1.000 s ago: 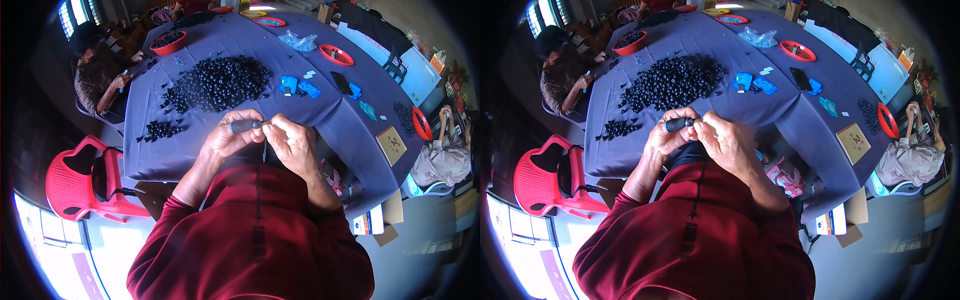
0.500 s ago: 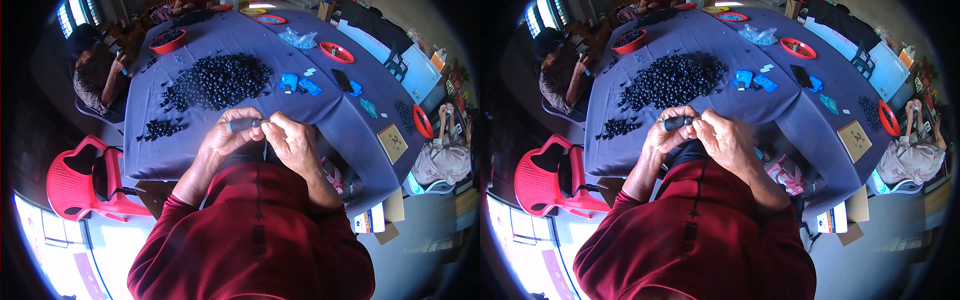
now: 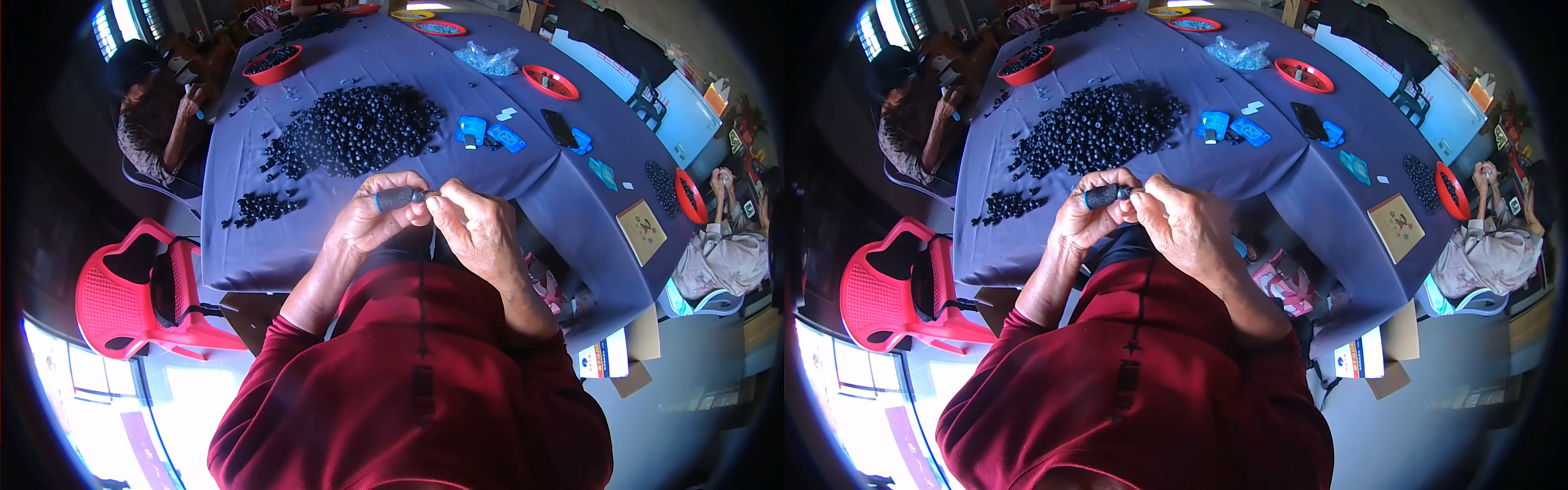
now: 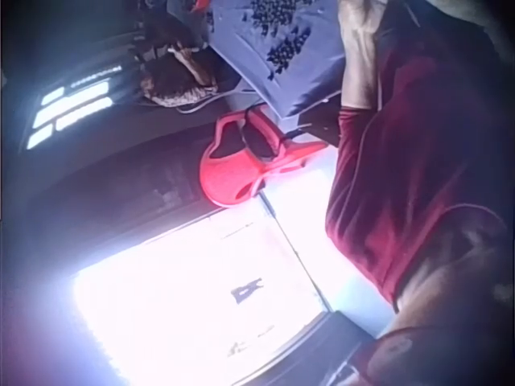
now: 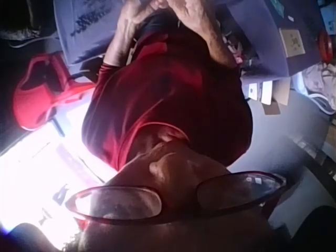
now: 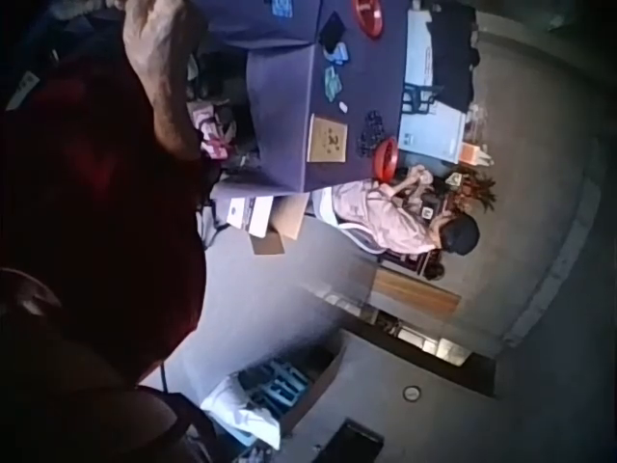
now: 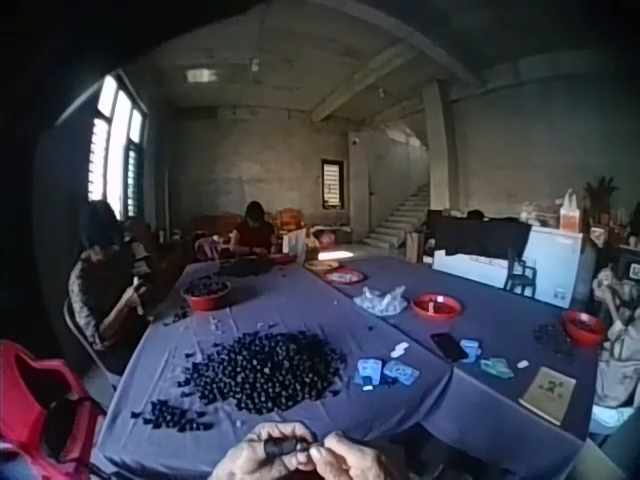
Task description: The person assembles small black plastic components by hand at a table.
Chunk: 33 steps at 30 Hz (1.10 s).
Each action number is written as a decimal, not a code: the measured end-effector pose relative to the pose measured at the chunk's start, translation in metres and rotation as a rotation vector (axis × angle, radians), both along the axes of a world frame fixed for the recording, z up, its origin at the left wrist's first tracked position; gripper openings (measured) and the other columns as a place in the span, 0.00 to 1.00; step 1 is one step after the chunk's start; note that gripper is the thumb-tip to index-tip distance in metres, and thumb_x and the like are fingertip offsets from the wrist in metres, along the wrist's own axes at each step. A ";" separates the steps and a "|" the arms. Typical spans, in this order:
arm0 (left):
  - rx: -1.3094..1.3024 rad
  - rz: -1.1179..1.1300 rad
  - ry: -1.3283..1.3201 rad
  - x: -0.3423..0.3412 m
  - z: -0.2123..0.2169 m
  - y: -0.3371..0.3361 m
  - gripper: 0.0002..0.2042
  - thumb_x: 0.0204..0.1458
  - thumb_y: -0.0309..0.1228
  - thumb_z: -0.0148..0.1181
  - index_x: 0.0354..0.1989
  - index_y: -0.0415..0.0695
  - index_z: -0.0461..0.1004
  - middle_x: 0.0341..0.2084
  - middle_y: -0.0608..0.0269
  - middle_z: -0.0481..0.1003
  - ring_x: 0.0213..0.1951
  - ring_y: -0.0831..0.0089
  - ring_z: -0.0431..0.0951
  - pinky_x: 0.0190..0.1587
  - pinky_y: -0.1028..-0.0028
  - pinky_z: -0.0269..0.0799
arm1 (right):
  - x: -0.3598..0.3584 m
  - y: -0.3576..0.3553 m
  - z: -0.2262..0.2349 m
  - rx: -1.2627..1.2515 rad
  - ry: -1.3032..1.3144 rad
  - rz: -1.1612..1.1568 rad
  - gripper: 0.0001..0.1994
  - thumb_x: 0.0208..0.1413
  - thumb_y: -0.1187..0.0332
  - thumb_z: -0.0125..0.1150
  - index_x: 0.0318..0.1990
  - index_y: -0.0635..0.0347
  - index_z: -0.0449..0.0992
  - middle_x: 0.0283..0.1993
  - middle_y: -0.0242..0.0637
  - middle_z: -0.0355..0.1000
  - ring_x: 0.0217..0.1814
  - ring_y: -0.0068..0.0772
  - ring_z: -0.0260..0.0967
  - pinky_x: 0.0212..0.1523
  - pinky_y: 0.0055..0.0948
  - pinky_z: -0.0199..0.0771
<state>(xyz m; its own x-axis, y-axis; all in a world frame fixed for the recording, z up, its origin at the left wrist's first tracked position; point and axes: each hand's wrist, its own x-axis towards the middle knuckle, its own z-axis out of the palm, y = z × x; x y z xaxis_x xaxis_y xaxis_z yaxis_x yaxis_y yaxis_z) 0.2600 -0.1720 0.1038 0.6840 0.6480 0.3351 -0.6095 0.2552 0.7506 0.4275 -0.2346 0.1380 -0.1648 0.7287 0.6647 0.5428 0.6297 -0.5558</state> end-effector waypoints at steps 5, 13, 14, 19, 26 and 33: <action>-0.049 -0.031 -0.097 0.002 -0.002 -0.001 0.30 0.36 0.40 0.69 0.38 0.26 0.64 0.28 0.56 0.73 0.31 0.74 0.74 0.39 0.75 0.70 | -0.003 0.003 -0.007 0.048 0.011 -0.002 0.10 0.53 0.64 0.53 0.24 0.58 0.65 0.17 0.42 0.67 0.20 0.45 0.68 0.18 0.36 0.64; -0.115 -0.021 -0.149 0.004 0.000 -0.008 0.16 0.43 0.29 0.63 0.35 0.30 0.69 0.28 0.58 0.72 0.31 0.75 0.71 0.35 0.76 0.64 | -0.003 0.008 -0.013 0.045 0.000 0.013 0.10 0.53 0.64 0.52 0.24 0.57 0.65 0.18 0.41 0.68 0.20 0.45 0.69 0.18 0.36 0.65; -0.111 -0.008 -0.150 0.004 0.000 -0.009 0.16 0.43 0.29 0.63 0.36 0.30 0.69 0.28 0.58 0.72 0.32 0.75 0.71 0.36 0.76 0.65 | -0.003 0.008 -0.014 0.037 -0.024 0.013 0.10 0.53 0.64 0.52 0.24 0.57 0.65 0.18 0.41 0.68 0.20 0.45 0.69 0.18 0.37 0.65; -0.164 -0.033 -0.166 0.002 -0.005 -0.006 0.15 0.43 0.28 0.63 0.35 0.30 0.68 0.30 0.57 0.71 0.33 0.74 0.71 0.39 0.74 0.67 | -0.009 0.005 -0.014 0.042 -0.076 0.011 0.09 0.53 0.65 0.53 0.25 0.57 0.66 0.18 0.43 0.67 0.20 0.45 0.68 0.18 0.38 0.64; -0.131 -0.147 -0.230 0.001 0.001 -0.005 0.11 0.47 0.28 0.57 0.33 0.31 0.67 0.30 0.56 0.68 0.33 0.73 0.68 0.37 0.75 0.65 | -0.008 -0.005 -0.003 0.027 -0.052 0.064 0.07 0.54 0.69 0.54 0.27 0.63 0.69 0.22 0.38 0.73 0.22 0.31 0.73 0.22 0.25 0.68; -0.163 -0.183 -0.251 0.001 0.005 -0.011 0.11 0.48 0.29 0.55 0.33 0.30 0.67 0.26 0.60 0.65 0.28 0.78 0.63 0.31 0.77 0.59 | -0.008 -0.005 -0.005 0.036 0.099 0.103 0.08 0.57 0.68 0.52 0.30 0.64 0.69 0.19 0.36 0.68 0.20 0.23 0.66 0.22 0.24 0.65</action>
<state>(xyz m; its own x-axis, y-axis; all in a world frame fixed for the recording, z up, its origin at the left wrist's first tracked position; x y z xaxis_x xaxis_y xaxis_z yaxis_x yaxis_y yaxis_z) 0.2608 -0.1831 0.1090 0.7030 0.5809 0.4102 -0.7031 0.4813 0.5234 0.4195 -0.2398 0.1333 -0.1696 0.6867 0.7069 0.4175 0.6998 -0.5796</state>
